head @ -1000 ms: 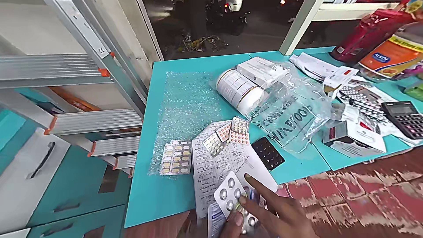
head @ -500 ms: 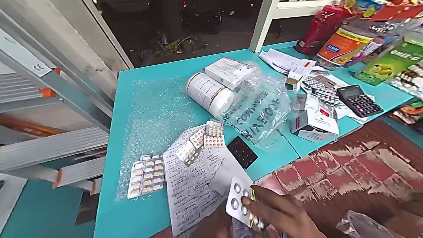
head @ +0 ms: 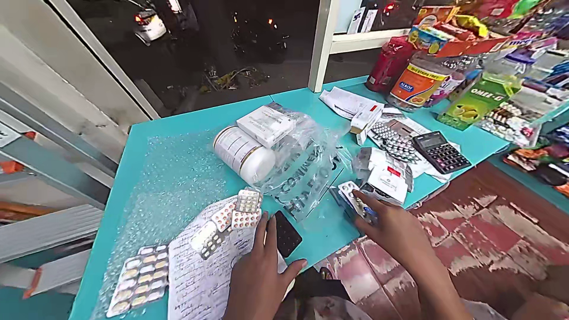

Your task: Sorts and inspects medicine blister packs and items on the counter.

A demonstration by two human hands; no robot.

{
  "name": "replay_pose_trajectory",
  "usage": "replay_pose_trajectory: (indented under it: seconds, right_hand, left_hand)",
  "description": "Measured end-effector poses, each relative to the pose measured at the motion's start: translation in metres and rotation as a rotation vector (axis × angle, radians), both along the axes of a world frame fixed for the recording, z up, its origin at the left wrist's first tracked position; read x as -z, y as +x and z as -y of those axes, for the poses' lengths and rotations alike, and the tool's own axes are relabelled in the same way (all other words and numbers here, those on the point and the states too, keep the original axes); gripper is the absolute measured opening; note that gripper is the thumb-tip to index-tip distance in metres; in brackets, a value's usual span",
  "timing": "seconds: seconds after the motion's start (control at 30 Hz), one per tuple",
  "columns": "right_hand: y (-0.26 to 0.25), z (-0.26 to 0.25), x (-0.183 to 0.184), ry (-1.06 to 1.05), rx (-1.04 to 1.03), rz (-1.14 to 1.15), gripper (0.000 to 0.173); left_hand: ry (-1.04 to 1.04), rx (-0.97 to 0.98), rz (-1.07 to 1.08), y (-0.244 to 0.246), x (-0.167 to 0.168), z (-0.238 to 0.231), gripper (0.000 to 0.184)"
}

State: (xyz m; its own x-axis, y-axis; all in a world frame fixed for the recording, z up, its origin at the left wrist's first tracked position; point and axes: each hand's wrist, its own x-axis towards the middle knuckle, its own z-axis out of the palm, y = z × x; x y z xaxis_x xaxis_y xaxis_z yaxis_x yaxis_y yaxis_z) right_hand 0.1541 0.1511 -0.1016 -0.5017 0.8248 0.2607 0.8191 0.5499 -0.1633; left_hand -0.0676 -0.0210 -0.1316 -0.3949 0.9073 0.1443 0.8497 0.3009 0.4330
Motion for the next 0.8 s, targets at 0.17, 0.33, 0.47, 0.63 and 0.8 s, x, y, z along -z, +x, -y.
replay_pose_trajectory:
  seconds: [0.17, 0.33, 0.47, 0.63, 0.8]
  right_hand:
    - [0.016, -0.047, 0.0, -0.095, -0.017, 0.05, 0.053]
    - [0.012, -0.058, 0.002, -0.09, -0.013, 0.061, 0.064]
    - [0.016, -0.038, -0.025, -0.048, -0.12, -0.013, 0.073]
    - [-0.002, -0.01, -0.026, -0.543, -0.78, -0.509, 0.06]
    - [-0.047, 0.015, 0.001, -1.289, -0.964, -0.677, 0.063]
  left_hand:
    - [-0.156, -0.028, 0.017, 0.012, 0.003, -0.027, 0.099]
    - [-0.015, -0.133, 0.035, 0.014, 0.007, -0.031, 0.093]
    - [0.323, -0.18, 0.232, 0.016, 0.001, -0.004, 0.101]
    - [0.87, 0.083, 0.826, 0.052, 0.005, 0.008, 0.111]
    - [0.936, 0.08, 0.789, 0.077, 0.011, 0.002, 0.101]
